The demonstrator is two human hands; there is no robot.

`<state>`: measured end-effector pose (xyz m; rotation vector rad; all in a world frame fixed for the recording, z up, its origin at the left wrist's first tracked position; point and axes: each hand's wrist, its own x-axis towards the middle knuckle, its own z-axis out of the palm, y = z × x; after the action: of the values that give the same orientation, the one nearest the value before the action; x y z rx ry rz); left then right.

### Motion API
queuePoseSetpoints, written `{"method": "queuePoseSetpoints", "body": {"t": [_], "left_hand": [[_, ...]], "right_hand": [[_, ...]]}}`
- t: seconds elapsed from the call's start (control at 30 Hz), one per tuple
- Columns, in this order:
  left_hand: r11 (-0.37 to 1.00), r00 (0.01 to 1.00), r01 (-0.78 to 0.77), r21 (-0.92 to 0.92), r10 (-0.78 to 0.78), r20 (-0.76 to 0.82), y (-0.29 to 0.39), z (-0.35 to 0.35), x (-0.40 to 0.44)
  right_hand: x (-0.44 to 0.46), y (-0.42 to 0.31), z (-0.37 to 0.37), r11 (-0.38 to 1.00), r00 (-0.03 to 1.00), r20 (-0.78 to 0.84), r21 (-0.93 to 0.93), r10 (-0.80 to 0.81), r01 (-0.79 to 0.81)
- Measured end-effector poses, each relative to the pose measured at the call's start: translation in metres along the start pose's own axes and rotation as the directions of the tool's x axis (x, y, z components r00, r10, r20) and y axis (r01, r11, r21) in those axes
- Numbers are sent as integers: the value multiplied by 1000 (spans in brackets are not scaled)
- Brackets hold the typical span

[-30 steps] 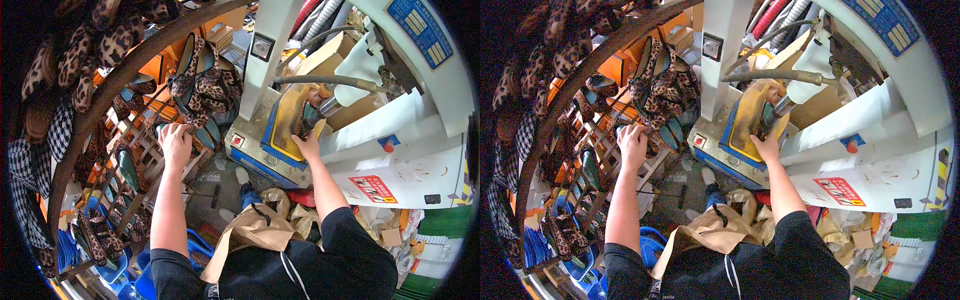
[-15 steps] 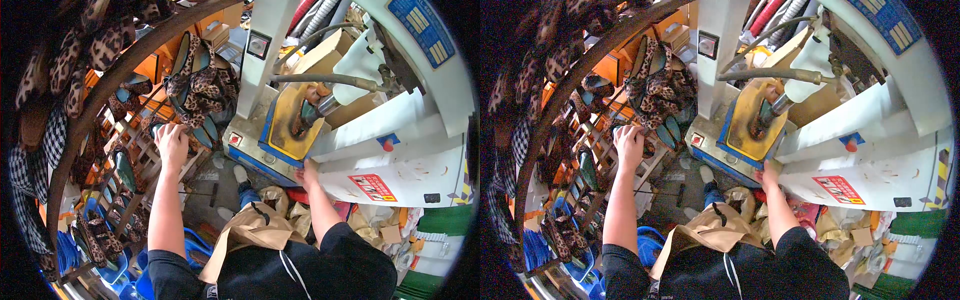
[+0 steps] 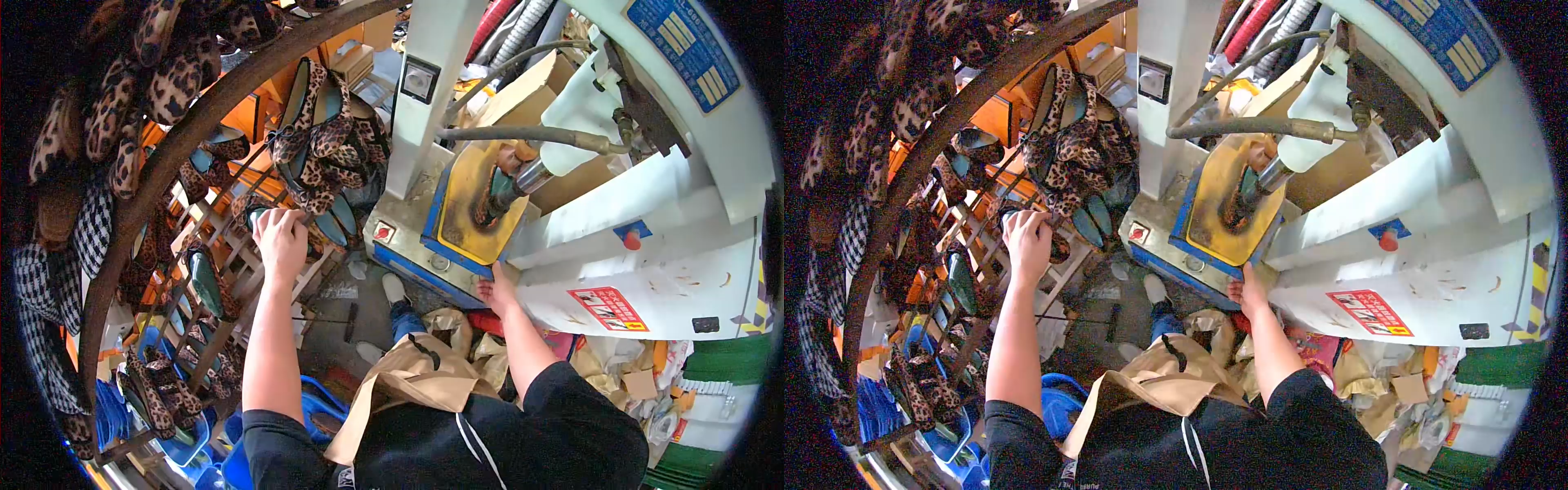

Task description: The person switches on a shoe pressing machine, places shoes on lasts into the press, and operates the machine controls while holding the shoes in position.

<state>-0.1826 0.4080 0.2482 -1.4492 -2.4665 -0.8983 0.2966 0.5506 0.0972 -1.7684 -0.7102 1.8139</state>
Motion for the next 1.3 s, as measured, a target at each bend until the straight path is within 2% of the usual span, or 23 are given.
{"method": "queuePoseSetpoints", "body": {"t": [0.1, 0.3, 0.4, 0.5, 0.6, 0.7, 0.73, 0.77, 0.8, 0.87, 0.9, 0.93, 1.0, 1.07, 1.17, 1.23, 1.3], "left_hand": [[1000, 1000, -11, -8, 11, -2, -2, 1, 0], [1000, 1000, -3, -14, 3, 8, -5, 4, -1], [999, 999, -31, 21, 31, -23, -5, 5, -1], [999, 999, -35, 28, 35, -20, -4, 2, 0], [999, 999, -35, 25, 35, -20, -4, 3, 1], [999, 999, -35, 19, 35, -15, 1, -1, 2], [999, 999, -32, 15, 32, -12, 2, -2, 1], [999, 999, -43, 20, 43, -24, 1, -1, 0], [998, 998, -53, 25, 54, -37, -1, 2, 0], [998, 997, -55, 18, 55, -45, -3, 3, 0], [999, 998, -49, 5, 50, -36, -3, 1, 1], [999, 999, -46, -8, 45, -26, -1, 1, 1], [999, 999, -34, 26, 35, -31, 2, 0, 1], [999, 999, -33, 42, 35, -36, 2, 0, 1], [999, 999, -27, 27, 27, -17, -4, 3, 0], [1000, 999, 2, 3, -2, 35, -5, 2, 1], [1000, 1000, -8, 14, 8, 8, -5, 3, 2]], "right_hand": [[-1, 1, -2, 997, 999, 36, 71, 23, -26], [2, 9, -4, 996, 997, 59, 83, -50, 45], [-5, 6, 5, 983, 998, 3, 173, -63, 61], [1, 8, 4, 982, 999, -22, 184, -44, 47], [11, 13, -8, 992, 998, 57, 128, -24, 17], [14, 5, -17, 994, 995, 40, -64, 91, -88], [18, 6, -21, 939, 999, -30, -343, -27, 15], [24, 5, -23, 795, 985, -62, -599, -162, 93], [30, 5, -24, 577, 953, -52, -806, -298, 136], [-36, -25, 14, 124, 839, 249, -929, -484, 348], [-79, -43, 42, -126, 754, 413, -903, -511, 410], [-99, -54, 65, -141, 713, 474, -869, -516, 475], [-86, -64, 91, -272, 386, 669, -661, -635, 699], [-70, -91, 119, -428, 234, 786, -530, -573, 732], [-29, -113, 134, -659, 142, 912, -380, -386, 649], [-16, -115, 132, -627, 176, 922, -365, -344, 688], [-8, -114, 132, -617, 196, 923, -368, -331, 696]]}}
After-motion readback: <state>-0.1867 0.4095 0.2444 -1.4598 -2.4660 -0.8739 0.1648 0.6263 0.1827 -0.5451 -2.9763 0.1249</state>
